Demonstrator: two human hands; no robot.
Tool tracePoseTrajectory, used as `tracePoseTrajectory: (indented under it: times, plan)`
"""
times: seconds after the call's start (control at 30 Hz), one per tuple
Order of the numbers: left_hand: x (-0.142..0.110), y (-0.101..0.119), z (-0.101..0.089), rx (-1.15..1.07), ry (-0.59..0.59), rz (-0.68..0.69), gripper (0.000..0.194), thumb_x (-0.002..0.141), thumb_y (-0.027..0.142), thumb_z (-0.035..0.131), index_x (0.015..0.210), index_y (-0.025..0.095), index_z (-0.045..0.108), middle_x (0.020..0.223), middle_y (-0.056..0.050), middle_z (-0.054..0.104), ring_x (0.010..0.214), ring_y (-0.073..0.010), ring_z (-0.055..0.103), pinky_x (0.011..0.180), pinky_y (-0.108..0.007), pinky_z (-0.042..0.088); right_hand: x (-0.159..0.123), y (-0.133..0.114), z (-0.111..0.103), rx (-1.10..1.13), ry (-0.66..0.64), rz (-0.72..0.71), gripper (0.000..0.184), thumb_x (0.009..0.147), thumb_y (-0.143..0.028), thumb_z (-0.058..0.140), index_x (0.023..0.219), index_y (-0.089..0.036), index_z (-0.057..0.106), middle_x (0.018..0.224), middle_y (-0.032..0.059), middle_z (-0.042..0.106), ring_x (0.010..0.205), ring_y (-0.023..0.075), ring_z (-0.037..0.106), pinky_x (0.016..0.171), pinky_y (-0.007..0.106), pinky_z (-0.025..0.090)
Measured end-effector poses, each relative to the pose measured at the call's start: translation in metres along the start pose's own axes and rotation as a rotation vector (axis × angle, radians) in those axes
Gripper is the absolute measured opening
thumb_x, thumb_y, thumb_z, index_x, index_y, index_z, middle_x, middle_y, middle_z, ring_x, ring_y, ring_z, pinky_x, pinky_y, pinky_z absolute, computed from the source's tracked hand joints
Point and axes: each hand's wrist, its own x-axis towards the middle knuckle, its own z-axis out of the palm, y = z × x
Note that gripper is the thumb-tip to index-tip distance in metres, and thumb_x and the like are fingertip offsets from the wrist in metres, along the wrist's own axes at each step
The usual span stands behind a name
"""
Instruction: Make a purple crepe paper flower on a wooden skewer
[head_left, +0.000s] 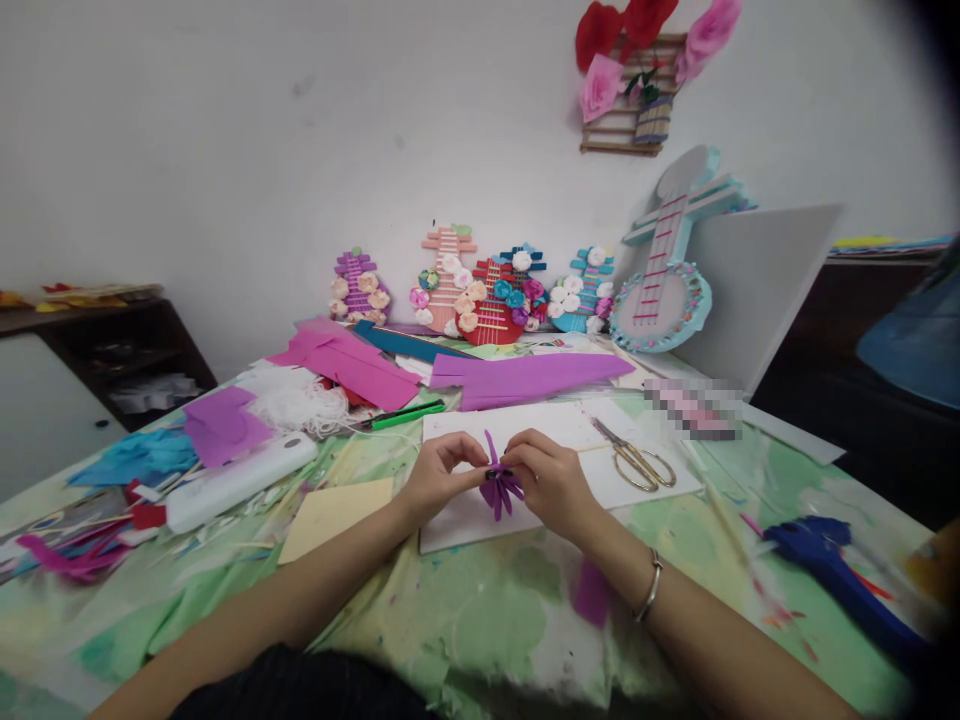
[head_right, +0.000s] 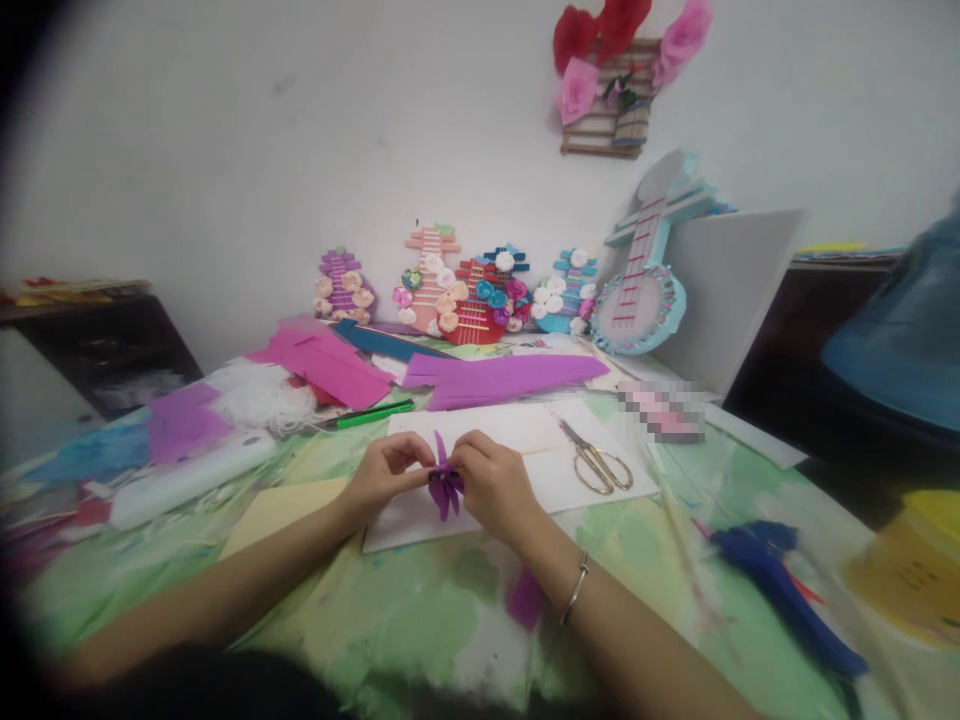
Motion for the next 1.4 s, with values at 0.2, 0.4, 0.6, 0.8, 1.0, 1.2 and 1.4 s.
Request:
tracePoseTrajectory:
  times: [0.2,0.4,0.6,0.8,1.0,1.2,1.4]
  plan:
    - [-0.0003,0.0020,0.0013,0.011,0.016,0.005,0.022,0.065,0.025,0.076,0.070,0.011,0.061,0.069,-0.004,0.060,0.067,-0.0127,0.055,0.065,-0.024,0.044,-0.0008,0.0013,0.0015,0.001,0.024,-0.015,0.019,0.080,-0.003,0.047,0.078,-0.017,0.060,0.083,0.0042,0.060,0.071,0.0116,0.056,0.064,0.021,0.044]
    - [0.0002,-0.0019,0.0004,0.019,0.009,0.031,0.021,0.066,0.025,0.076,0.071,0.010,0.061,0.069,-0.004,0.060,0.067,-0.0124,0.056,0.065,-0.024,0.045,-0.0004,0.0016,0.0037,-0.008,0.045,-0.042,0.018,0.080,-0.004,0.047,0.076,-0.017,0.059,0.081,0.0043,0.059,0.069,0.0110,0.055,0.061,0.021,0.043]
    - [0.0005,0.0002,0.0016,0.002,0.011,0.022,0.023,0.064,0.026,0.077,0.070,0.010,0.061,0.068,-0.004,0.061,0.066,-0.0124,0.056,0.065,-0.025,0.045,-0.0015,0.0039,0.0057,-0.033,0.052,-0.059,0.018,0.080,-0.003,0.046,0.076,-0.016,0.058,0.081,0.0045,0.058,0.069,0.0114,0.055,0.062,0.021,0.042]
    - [0.0009,0.0013,0.0028,-0.034,0.022,0.006,0.024,0.062,0.025,0.078,0.068,0.010,0.060,0.067,-0.003,0.060,0.065,-0.0116,0.055,0.064,-0.024,0.045,-0.0017,0.0054,0.0062,-0.042,0.048,-0.050,0.018,0.080,-0.003,0.046,0.076,-0.017,0.058,0.081,0.0044,0.058,0.069,0.0115,0.054,0.062,0.021,0.042]
    - [0.0011,0.0001,0.0026,-0.031,0.025,-0.016,0.024,0.062,0.025,0.078,0.067,0.010,0.060,0.066,-0.003,0.060,0.064,-0.0111,0.055,0.063,-0.024,0.045,-0.0009,0.0047,0.0073,-0.025,0.045,-0.037,0.019,0.081,-0.004,0.044,0.074,-0.017,0.057,0.080,0.0042,0.058,0.068,0.0112,0.054,0.061,0.021,0.041]
    - [0.0014,-0.0001,0.0018,-0.018,0.021,-0.024,0.026,0.061,0.025,0.079,0.067,0.010,0.059,0.066,-0.003,0.060,0.064,-0.0112,0.055,0.063,-0.024,0.045,-0.0012,0.0049,0.0086,-0.025,0.037,-0.028,0.019,0.080,-0.004,0.044,0.073,-0.016,0.056,0.080,0.0043,0.058,0.068,0.0114,0.054,0.061,0.021,0.041]
    - [0.0009,-0.0023,0.0010,-0.028,0.016,-0.028,0.027,0.060,0.025,0.079,0.067,0.011,0.058,0.066,-0.002,0.059,0.064,-0.0114,0.055,0.064,-0.024,0.044,-0.0018,0.0038,0.0096,-0.028,0.022,-0.016,0.018,0.080,-0.004,0.044,0.073,-0.017,0.055,0.079,0.0043,0.057,0.068,0.0117,0.054,0.061,0.021,0.041]
